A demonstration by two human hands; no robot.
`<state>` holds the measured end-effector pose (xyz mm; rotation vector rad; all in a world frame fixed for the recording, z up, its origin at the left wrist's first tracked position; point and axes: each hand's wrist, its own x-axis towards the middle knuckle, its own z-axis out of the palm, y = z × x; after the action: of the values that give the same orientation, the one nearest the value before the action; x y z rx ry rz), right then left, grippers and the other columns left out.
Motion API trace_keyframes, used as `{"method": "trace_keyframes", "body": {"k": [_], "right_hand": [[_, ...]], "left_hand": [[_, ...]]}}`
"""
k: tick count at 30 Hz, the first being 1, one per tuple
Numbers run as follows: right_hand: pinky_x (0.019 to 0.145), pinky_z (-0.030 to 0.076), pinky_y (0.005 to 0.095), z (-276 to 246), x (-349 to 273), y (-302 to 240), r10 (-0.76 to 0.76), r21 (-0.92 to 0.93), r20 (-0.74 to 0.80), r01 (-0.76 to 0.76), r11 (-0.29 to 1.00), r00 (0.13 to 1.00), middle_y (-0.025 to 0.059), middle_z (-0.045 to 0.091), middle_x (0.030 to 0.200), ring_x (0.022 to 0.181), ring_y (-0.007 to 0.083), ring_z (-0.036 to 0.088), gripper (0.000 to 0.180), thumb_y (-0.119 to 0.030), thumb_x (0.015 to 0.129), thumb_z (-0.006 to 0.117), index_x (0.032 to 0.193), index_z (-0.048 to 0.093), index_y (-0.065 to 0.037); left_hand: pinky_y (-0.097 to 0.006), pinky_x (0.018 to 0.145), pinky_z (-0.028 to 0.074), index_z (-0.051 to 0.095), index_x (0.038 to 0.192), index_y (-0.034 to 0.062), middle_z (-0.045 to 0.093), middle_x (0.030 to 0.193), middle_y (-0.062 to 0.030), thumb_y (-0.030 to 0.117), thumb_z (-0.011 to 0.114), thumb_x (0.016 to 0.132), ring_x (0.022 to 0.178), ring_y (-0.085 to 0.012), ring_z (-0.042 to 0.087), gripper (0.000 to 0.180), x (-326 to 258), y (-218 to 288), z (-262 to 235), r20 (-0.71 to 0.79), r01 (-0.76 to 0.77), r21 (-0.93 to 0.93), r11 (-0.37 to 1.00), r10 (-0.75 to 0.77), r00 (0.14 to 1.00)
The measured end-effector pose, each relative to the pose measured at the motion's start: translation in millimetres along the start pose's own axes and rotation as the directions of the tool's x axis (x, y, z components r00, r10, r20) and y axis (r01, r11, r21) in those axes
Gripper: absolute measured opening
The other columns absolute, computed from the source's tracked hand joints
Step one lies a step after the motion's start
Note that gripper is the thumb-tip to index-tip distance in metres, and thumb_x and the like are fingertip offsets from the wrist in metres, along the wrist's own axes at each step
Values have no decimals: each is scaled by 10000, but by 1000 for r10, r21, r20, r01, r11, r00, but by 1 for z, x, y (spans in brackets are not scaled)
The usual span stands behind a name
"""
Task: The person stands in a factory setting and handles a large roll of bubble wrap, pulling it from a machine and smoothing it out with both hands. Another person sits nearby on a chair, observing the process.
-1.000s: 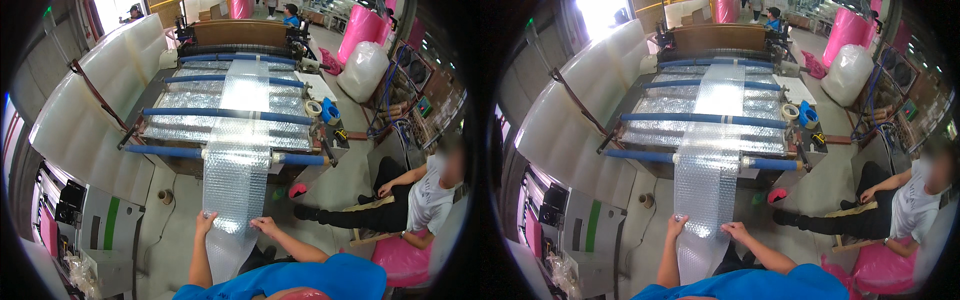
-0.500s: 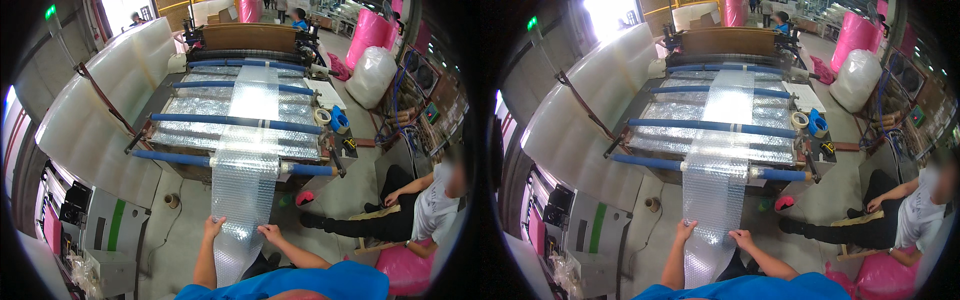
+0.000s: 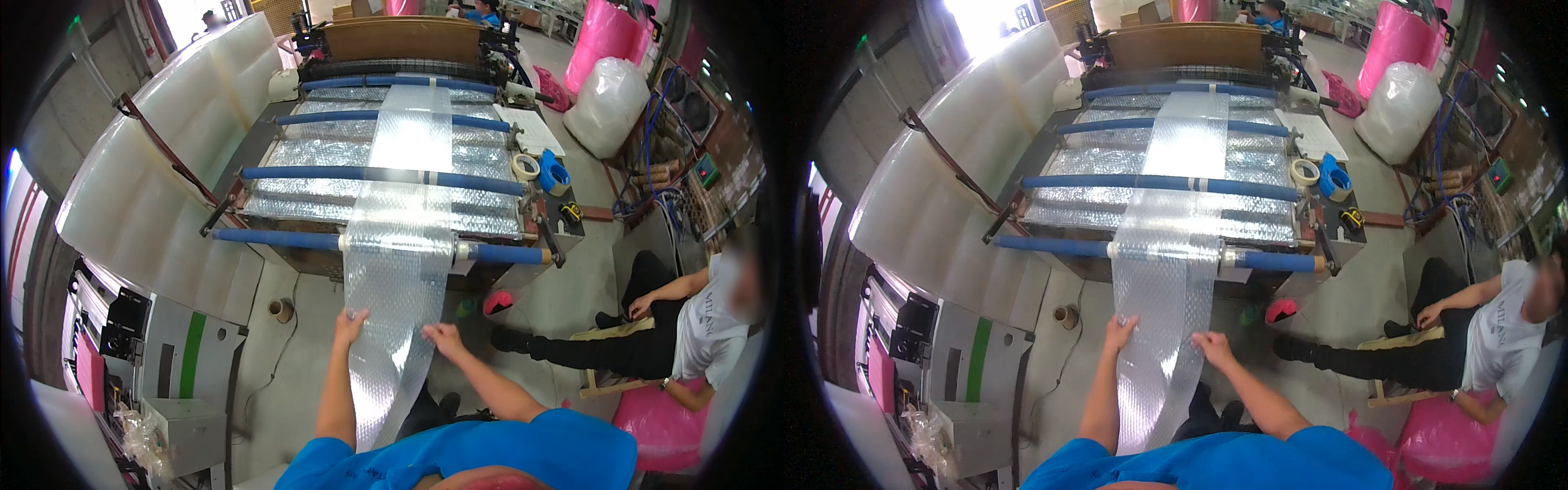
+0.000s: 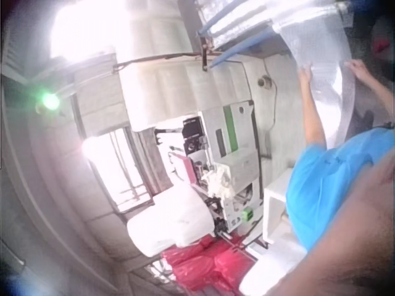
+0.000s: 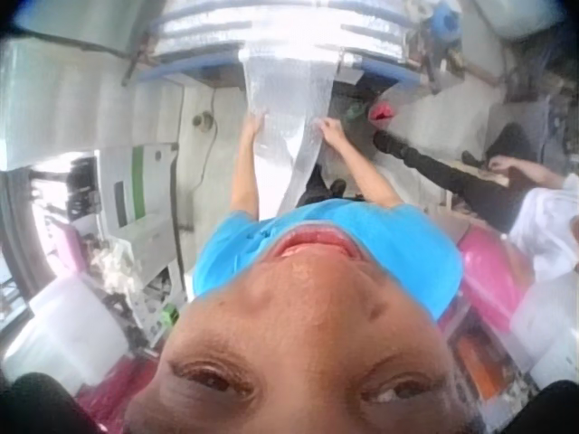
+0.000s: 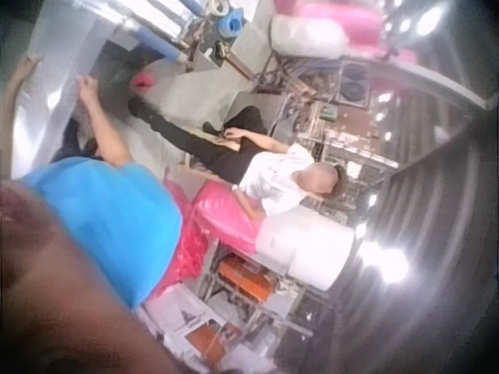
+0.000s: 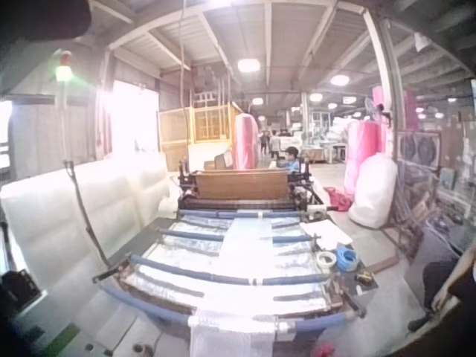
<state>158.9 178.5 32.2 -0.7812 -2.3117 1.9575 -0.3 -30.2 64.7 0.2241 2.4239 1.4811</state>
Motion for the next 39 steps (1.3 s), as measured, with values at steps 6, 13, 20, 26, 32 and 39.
{"method": "trace_keyframes", "body": {"k": [6,13,20,26,32,39], "right_hand": [[531,409,207,-20,52,-33,-79,114,-111,92,989,991,41,593,711,599,78,521,286,-273,786,536,795,598,6],[495,385,194,-16,30,-109,21,428,-213,74,901,977,7,570,667,553,50,481,237,-252,784,542,799,600,-23],[532,412,220,20,-27,-50,17,196,-90,1,981,996,21,575,696,600,74,508,246,-244,761,573,846,601,-15],[466,355,220,20,-88,-59,35,186,91,-52,981,995,-8,516,569,519,49,437,339,-315,785,534,721,603,10],[456,340,217,11,-118,-106,40,275,104,-67,959,994,-24,481,542,500,52,417,309,-292,794,528,663,577,-17],[472,348,210,20,-109,-76,16,234,82,-35,972,996,-13,517,598,525,57,436,313,-311,787,532,709,573,-11]], "left_hand": [[-300,710,427,532,916,-9,593,847,-120,285,687,631,772,-186,559,437,39,74,1,-36,-33,-80,996,30,999],[-305,714,427,467,962,-2,565,905,-122,348,736,548,777,-209,543,605,39,75,-4,-94,-108,-62,992,102,990],[-325,796,401,429,1059,-20,528,992,-170,388,730,548,926,-237,509,721,-49,-45,1,66,215,-54,975,-211,975],[-296,645,431,481,866,-26,581,772,-117,268,695,634,703,-180,546,432,-115,28,-33,-223,17,-92,996,-38,974],[-291,642,430,520,840,-37,590,758,-115,221,641,689,699,-180,553,322,-133,79,-61,-291,-81,-26,996,70,954],[-294,657,431,538,892,-41,598,792,-128,230,664,664,732,-182,562,377,-130,72,-62,-97,87,-33,996,-90,991]]}}
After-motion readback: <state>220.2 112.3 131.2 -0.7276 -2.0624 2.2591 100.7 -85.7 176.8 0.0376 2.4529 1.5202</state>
